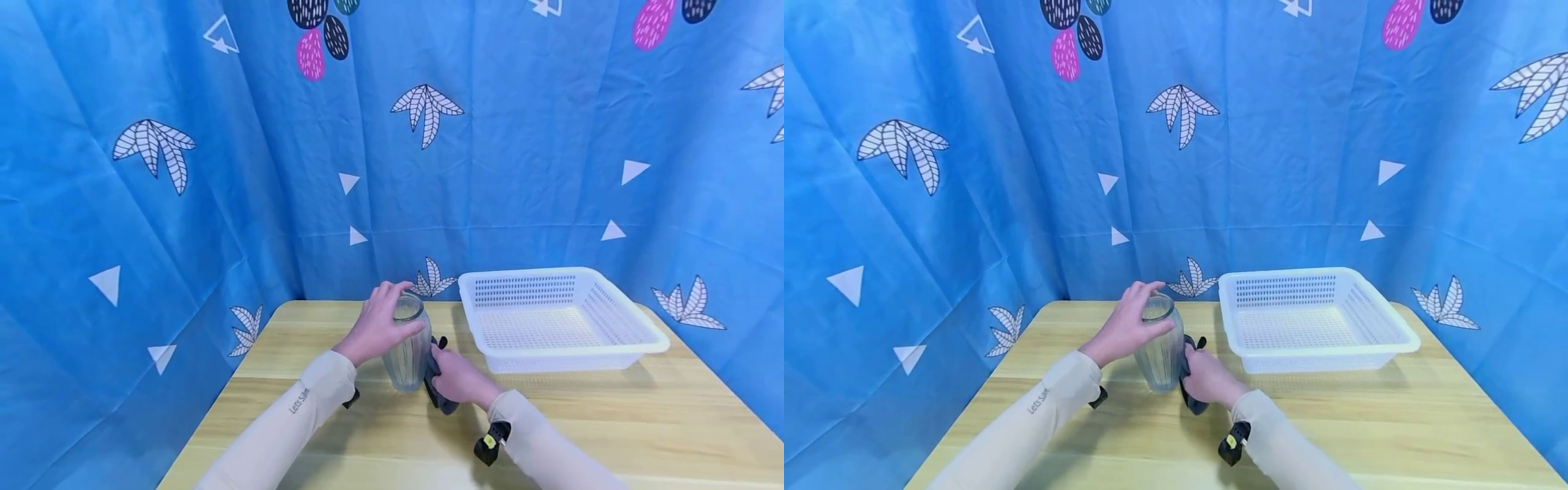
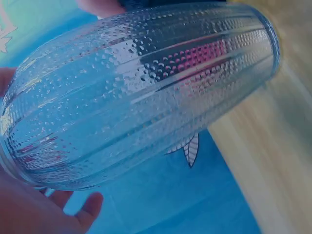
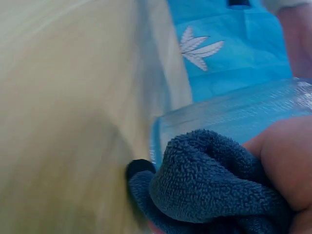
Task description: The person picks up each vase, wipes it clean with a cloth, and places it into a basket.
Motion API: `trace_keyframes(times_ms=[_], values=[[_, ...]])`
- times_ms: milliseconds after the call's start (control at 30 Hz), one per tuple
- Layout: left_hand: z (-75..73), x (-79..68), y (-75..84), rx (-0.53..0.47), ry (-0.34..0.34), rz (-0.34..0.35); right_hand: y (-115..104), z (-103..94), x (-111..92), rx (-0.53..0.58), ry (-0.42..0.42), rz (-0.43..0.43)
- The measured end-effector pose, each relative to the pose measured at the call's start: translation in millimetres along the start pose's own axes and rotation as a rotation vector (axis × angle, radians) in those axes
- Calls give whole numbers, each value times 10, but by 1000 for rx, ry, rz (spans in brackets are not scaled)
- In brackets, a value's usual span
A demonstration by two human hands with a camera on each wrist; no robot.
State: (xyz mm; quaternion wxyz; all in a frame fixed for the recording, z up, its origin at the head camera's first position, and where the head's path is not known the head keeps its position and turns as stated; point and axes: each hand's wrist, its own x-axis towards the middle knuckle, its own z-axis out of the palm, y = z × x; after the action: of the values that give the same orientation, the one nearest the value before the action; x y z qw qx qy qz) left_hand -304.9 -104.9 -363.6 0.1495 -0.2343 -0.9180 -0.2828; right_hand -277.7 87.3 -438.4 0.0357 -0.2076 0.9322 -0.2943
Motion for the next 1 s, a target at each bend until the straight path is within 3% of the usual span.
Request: trace_keyframes(times_ms=[167, 300, 500, 667, 800, 1000], values=[[12, -34, 13, 126, 55, 19, -31, -105, -27, 10, 45, 16], [-17, -45, 68, 144, 77, 23, -112, -260, -55, 49, 90, 15], [-77, -41, 128, 3, 33, -24, -282, -581, -88, 42, 212, -23], [-101, -39, 147, -108, -22, -52, -438, -786, -79, -25, 312, -124], [-86, -33, 161, -140, -44, -42, -494, -791, -47, -86, 300, -158], [-29, -39, 150, -94, -6, -19, -373, -566, 17, -118, 218, -105]])
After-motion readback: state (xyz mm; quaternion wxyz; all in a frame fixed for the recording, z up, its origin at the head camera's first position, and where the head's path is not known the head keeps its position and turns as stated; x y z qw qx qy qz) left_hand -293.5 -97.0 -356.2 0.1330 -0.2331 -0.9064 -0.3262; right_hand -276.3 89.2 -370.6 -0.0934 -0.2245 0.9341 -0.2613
